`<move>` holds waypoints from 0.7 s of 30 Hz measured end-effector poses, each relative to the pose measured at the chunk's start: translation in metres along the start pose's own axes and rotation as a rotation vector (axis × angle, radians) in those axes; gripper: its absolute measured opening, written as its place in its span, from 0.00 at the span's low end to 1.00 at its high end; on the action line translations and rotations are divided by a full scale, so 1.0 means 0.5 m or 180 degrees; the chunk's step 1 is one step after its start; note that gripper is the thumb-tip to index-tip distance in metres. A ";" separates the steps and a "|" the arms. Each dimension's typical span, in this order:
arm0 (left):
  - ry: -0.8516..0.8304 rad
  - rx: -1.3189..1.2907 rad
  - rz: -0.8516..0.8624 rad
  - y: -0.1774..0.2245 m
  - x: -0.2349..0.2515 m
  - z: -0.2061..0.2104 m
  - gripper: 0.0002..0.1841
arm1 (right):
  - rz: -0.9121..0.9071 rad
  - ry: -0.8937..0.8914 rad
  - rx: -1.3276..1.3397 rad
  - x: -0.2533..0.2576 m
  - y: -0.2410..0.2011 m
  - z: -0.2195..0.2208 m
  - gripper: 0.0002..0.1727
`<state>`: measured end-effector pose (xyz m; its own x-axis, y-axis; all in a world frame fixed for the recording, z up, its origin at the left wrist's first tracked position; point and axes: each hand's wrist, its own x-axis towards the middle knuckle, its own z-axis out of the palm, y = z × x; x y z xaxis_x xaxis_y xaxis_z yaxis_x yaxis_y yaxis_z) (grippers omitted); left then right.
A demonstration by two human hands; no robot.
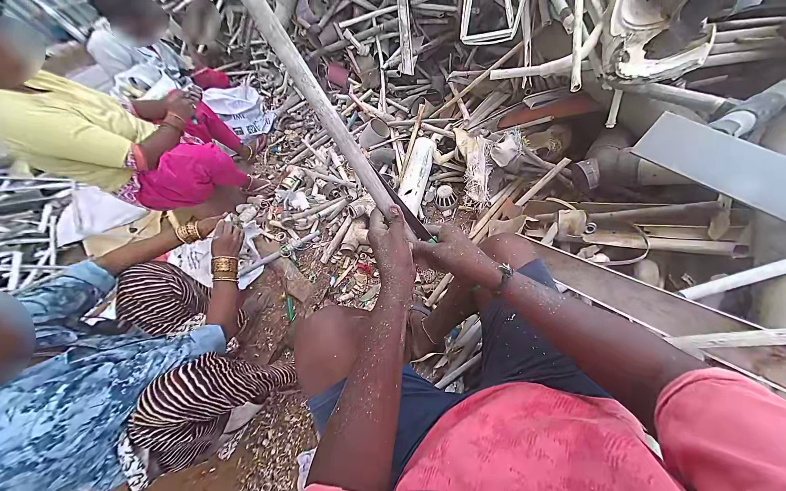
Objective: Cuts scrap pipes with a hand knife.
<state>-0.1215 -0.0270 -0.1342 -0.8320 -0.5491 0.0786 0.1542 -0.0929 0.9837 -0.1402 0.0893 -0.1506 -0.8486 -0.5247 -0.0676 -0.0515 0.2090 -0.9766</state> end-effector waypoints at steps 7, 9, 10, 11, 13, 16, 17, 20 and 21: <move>0.0024 0.0314 -0.0758 -0.034 0.003 -0.076 0.13 | -0.0323 0.0818 -0.1129 -0.016 0.014 -0.121 0.30; -0.0245 0.0644 -0.0927 -0.028 -0.014 -0.071 0.16 | -0.0771 0.1001 -0.1876 -0.027 -0.002 -0.143 0.30; -0.0412 0.0861 -0.0947 -0.023 -0.022 -0.065 0.17 | -0.0954 0.1007 -0.2300 -0.033 -0.010 -0.147 0.30; -0.0569 0.1013 -0.0946 -0.018 -0.031 -0.058 0.17 | -0.1128 0.0949 -0.2697 -0.042 -0.015 -0.147 0.29; -0.0865 0.1277 -0.0827 -0.011 -0.043 -0.047 0.18 | -0.1413 0.0700 -0.3259 -0.052 -0.019 -0.149 0.27; -0.1005 0.2182 -0.0278 0.000 -0.046 -0.042 0.17 | -0.1472 0.0605 -0.3734 -0.041 -0.030 -0.193 0.27; -0.0972 0.2575 -0.0091 0.010 -0.049 -0.042 0.17 | -0.1375 0.0769 -0.3796 -0.029 -0.044 -0.224 0.28; -0.1033 0.3337 0.0094 0.051 -0.071 -0.042 0.20 | -0.0568 0.1455 -0.3565 0.013 -0.090 -0.334 0.28; -0.1066 0.3443 0.0085 0.057 -0.075 -0.040 0.20 | -0.0307 0.1612 -0.3402 0.019 -0.097 -0.359 0.28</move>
<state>-0.0752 -0.0258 -0.1121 -0.9612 -0.2751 -0.0188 -0.2325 0.7719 0.5917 -0.2404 0.2220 -0.0672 -0.9165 -0.2400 0.3202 -0.3362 0.8958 -0.2909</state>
